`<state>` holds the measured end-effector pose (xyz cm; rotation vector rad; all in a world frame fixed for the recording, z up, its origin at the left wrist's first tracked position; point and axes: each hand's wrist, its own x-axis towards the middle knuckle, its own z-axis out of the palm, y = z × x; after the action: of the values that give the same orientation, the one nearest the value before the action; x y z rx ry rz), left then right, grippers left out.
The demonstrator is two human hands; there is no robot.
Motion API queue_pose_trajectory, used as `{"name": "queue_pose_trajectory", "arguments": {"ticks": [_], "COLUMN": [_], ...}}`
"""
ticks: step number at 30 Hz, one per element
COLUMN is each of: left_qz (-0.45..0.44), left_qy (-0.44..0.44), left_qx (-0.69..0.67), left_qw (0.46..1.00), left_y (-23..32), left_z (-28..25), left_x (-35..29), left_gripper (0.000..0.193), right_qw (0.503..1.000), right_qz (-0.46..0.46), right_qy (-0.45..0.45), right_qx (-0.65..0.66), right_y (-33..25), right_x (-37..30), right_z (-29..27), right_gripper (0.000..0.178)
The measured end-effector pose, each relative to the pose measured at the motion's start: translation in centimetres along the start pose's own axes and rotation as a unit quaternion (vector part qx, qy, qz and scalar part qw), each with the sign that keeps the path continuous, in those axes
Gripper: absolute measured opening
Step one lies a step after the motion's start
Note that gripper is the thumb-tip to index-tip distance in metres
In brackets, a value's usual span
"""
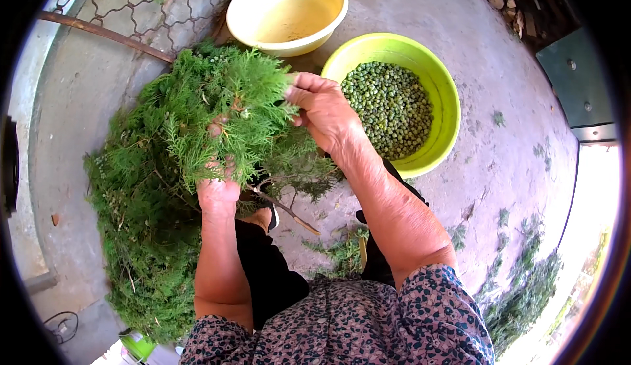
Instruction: The person picks small green pine cones from evergreen branches by hand and places them into a green plastic bowl.
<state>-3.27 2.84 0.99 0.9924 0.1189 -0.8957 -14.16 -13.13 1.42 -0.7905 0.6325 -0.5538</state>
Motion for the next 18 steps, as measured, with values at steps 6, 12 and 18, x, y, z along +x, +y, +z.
{"name": "queue_pose_trajectory", "arguments": {"ticks": [6, 12, 18], "left_qz": [0.135, 0.173, 0.342], "left_qy": [-0.098, -0.1, -0.08], "left_qx": [0.114, 0.264, 0.825], "left_qw": [0.979, 0.944, 0.443], "left_y": [-1.4, -1.9, -2.2], "left_z": [-2.0, -5.1, -3.5], "left_x": [0.9, 1.3, -0.7], "left_gripper": [0.024, 0.03, 0.024], "right_qw": [0.418, 0.91, 0.88], "right_qz": [-0.244, -0.242, -0.293], "right_qy": [-0.16, -0.003, 0.085], "right_qx": [-0.86, -0.335, -0.364], "right_y": [-0.4, -0.5, 2.4], "right_x": [-1.0, -1.5, 0.3], "right_z": [-1.9, 1.8, 0.5], "right_gripper": [0.034, 0.027, 0.027]}}
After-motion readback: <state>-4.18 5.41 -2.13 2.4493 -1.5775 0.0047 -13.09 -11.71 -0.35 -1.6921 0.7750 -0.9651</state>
